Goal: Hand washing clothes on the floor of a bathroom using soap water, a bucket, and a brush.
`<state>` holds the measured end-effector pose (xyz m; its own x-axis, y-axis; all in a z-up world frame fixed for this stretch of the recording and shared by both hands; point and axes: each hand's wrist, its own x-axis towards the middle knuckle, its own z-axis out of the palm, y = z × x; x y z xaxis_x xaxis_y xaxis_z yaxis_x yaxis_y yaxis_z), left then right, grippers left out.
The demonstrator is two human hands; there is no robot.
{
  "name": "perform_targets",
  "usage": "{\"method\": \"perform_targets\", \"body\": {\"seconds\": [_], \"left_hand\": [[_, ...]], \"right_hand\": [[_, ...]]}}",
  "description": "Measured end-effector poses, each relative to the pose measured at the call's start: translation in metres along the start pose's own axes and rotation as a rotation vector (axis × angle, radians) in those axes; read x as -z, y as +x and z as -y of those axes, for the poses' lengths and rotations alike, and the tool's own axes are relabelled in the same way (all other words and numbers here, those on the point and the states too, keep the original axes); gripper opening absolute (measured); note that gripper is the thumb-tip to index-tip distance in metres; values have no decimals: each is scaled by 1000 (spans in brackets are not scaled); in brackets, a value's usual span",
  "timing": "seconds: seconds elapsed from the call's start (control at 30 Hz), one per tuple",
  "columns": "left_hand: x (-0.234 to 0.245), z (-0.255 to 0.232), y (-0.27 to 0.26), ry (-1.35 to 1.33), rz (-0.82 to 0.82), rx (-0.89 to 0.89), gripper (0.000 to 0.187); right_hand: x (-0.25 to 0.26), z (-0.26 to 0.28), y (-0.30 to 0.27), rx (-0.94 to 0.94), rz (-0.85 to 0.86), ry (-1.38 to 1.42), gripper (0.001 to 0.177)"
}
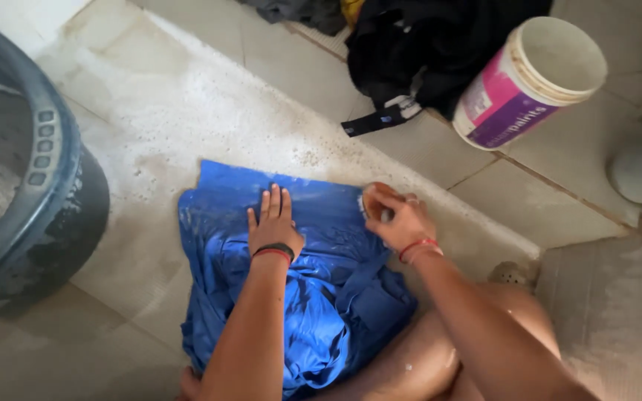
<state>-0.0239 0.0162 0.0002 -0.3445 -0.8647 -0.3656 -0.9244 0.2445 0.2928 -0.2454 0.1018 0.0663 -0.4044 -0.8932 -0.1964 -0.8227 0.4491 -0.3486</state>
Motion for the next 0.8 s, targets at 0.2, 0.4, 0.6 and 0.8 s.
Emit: {"method": "perform_targets", "body": {"seconds": [0.2,0.4,0.6,0.8], "left_hand": [[-26,-46,10,32,74,148,76],[-38,-42,7,-85,-66,-82,87],[37,-129,-30,180,-234,-559,119],[9,-114,-8,74,-86,-280,66]], "right_hand": [[-23,24,-6,308,-25,46,66],[-3,-26,15,492,241,-10,97],[-13,-91,33,603,354,46,139],[-33,-106,39,501,310,-208,133]]}}
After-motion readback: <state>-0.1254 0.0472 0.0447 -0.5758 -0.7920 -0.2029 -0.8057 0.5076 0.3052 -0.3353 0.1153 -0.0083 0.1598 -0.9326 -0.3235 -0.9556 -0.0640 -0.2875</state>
